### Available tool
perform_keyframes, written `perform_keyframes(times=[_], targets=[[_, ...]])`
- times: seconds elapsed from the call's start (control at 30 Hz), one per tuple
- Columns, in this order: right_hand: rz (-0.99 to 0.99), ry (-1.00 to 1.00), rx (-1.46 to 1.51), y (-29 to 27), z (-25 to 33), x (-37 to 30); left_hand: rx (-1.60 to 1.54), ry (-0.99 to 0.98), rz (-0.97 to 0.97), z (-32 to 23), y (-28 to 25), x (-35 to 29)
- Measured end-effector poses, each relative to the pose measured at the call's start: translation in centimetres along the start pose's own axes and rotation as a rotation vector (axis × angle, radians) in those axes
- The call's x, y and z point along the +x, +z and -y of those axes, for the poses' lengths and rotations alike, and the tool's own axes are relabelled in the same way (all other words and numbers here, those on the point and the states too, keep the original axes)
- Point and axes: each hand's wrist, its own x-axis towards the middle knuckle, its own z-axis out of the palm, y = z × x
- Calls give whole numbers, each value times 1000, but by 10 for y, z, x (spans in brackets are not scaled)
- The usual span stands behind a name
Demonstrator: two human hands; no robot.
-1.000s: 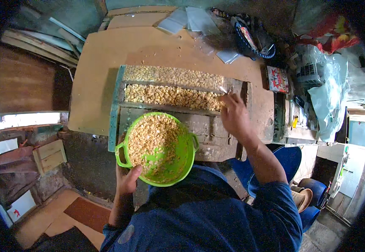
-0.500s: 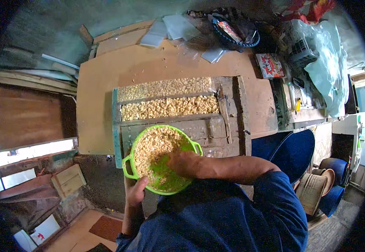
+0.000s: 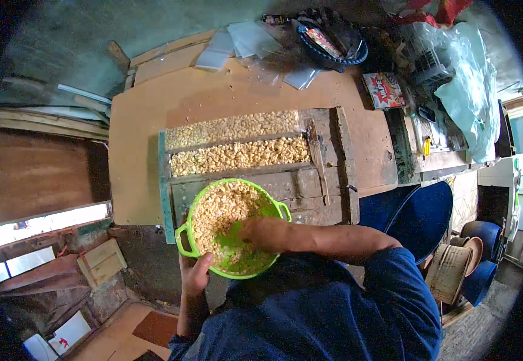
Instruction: The person fills plastic bags with fermented soybeans inside a wooden mold, levels the beans by hand, compacts them with a wooden stick, and then uses a small tool to poke holes in the plastic bags.
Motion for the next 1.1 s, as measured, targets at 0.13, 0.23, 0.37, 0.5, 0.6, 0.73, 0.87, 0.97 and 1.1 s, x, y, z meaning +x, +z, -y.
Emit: perform_keyframes(times=[0.13,0.23,0.37,0.5,0.6,0.73,0.87,0.97,1.1], targets=[[-657,-52,348,-4,-42,-20,-26,-73,-2,-6,6,-2],[-1047,136,466,-42,-56,-53,-21,61,50,-27,29,-8],[-1283,342,329,-60,-87,-69,-29,259,95,-45,53,-6],[-1101,503,278,-60,-100,-75,-74,227,108,-43,48,-3],[-1207,388,257,-56,-110,-77,-76,196,91,-40,44,-3],[-1200,387,156,-59,-100,-72,-86,233,60,-45,48,-3],[-1157,378,112,-50,-115,-65,-256,144,44,-4,0,4],[-1196,324,140,-47,-109,-62,-356,136,32,-11,-1,3],[-1237,278,65,-45,-86,-57,-326,82,-54,-4,-14,-3]])
